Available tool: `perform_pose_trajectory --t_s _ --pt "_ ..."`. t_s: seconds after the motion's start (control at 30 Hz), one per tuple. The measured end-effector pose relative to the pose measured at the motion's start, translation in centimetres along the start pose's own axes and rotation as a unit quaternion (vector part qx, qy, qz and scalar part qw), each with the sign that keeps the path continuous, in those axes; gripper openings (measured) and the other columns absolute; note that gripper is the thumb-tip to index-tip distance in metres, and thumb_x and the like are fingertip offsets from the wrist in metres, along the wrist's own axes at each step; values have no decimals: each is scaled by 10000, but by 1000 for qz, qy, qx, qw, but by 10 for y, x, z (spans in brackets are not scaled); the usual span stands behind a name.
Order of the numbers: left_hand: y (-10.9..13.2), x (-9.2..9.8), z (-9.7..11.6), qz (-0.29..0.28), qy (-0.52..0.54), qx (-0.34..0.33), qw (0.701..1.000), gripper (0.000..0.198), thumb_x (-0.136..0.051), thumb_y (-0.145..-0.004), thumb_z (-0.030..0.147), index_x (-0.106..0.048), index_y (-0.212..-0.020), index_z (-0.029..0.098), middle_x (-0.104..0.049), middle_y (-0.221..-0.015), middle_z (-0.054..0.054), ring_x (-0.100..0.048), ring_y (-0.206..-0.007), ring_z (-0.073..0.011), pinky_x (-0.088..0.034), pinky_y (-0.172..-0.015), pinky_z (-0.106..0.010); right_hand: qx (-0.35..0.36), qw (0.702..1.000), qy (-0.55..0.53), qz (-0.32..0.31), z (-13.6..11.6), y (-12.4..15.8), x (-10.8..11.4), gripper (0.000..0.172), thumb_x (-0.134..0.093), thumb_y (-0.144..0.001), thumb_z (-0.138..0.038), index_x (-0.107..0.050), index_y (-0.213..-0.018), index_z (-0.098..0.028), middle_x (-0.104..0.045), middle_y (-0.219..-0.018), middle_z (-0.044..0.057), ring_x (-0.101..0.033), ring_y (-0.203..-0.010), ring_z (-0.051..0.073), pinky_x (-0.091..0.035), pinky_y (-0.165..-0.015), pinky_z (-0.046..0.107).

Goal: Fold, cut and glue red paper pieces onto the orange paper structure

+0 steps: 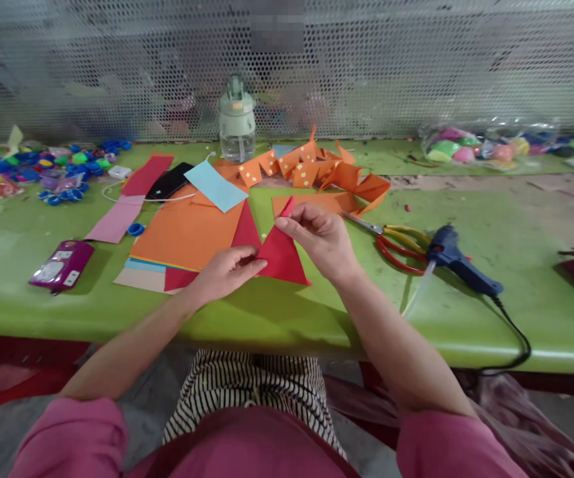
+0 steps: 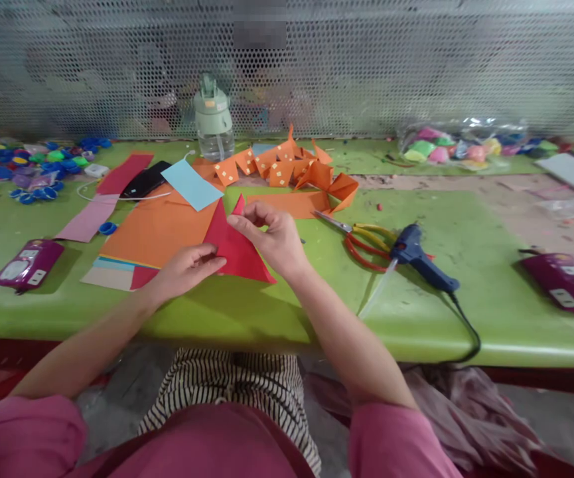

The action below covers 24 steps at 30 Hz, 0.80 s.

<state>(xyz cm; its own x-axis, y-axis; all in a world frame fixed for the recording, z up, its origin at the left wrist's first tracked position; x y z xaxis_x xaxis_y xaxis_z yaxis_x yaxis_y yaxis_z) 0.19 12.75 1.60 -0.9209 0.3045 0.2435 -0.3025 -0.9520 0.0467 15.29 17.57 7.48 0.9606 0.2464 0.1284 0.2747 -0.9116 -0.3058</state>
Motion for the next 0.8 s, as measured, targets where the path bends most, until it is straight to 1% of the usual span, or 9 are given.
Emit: perform_pose_trajectory --t_s 0.1,0.17,0.27,0.33,0.4,0.47,0.57,0.67,0.8 --pt "1 4 5 38 1 -8 999 271 -680 -844 456 -645 -865 189 -583 -710 32 -526 -628 -104 -410 -571 -222 -16 1000 -6 -24 1 3 -6 458 -775 -771 -626 -605 -703 -206 -534 -677 -33 -422 -646 109 -348 -627 284" --pt "2 5 7 49 10 -11 999 293 -679 -838 476 -668 -888 187 -571 -704 32 -477 -601 -99 -379 -540 -222 -23 999 2 -40 2 5 -11 460 -764 -781 -630 -613 -704 -203 -543 -673 -30 -428 -652 111 -348 -627 284" --pt "1 3 8 38 11 -21 999 289 -675 -843 463 -645 -775 184 -516 -663 41 -437 -592 -93 -363 -544 -222 -28 998 13 -47 3 7 -15 487 -759 -766 -660 -613 -701 -200 -549 -661 -32 -423 -641 108 -355 -621 281" --pt "0 5 7 47 16 -23 998 316 -696 -833 466 -608 -718 185 -481 -634 52 -427 -583 -89 -359 -544 -221 -36 997 27 -57 4 6 -16 503 -725 -779 -691 -644 -750 -196 -582 -692 -23 -441 -644 108 -369 -620 278" --pt "0 14 5 85 42 -25 995 340 -706 -835 495 -603 -732 188 -496 -631 52 -450 -583 -91 -376 -541 -218 -57 993 55 -88 6 5 -17 526 -709 -782 -706 -690 -855 -186 -644 -768 -2 -499 -682 118 -402 -644 278" --pt "0 26 3 131 82 -34 987 347 -700 -852 522 -625 -782 191 -575 -671 34 -524 -618 -103 -431 -562 -218 -87 982 95 -138 10 5 -17 557 -745 -745 -702 -718 -919 -174 -681 -810 14 -550 -715 135 -431 -664 286" --pt "1 43 3 179 143 -61 971 343 -715 -851 537 -658 -843 199 -674 -745 5 -630 -692 -127 -516 -627 -230 -110 967 138 -183 15 6 -15 532 -807 -691 -668 -734 -871 -172 -693 -770 8 -584 -701 152 -441 -642 293" --pt "3 58 6 227 198 -105 948 360 -772 -798 556 -679 -892 222 -719 -782 9 -686 -735 -135 -561 -682 -241 -98 973 138 -157 15 5 -11 478 -816 -707 -630 -741 -862 -184 -702 -762 -3 -605 -696 158 -450 -620 289" --pt "6 66 11 265 250 -151 919 373 -808 -756 574 -669 -875 248 -760 -841 24 -729 -806 -137 -587 -748 -249 -69 994 21 -84 10 4 -8 487 -847 -691 -602 -739 -954 -207 -751 -867 10 -665 -770 173 -514 -679 301"
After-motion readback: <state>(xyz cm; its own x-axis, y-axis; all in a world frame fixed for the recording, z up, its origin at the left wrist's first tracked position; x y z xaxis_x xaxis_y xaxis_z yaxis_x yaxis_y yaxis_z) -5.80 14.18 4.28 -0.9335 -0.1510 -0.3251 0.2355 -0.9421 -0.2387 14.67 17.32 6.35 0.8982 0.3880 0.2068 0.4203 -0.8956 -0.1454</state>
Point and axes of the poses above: each hand's wrist, its own y-axis away from the middle knuckle, its own x-axis out of the back of the hand, z = x × y, the point moved 7 cm from there along -y, towards the middle knuckle
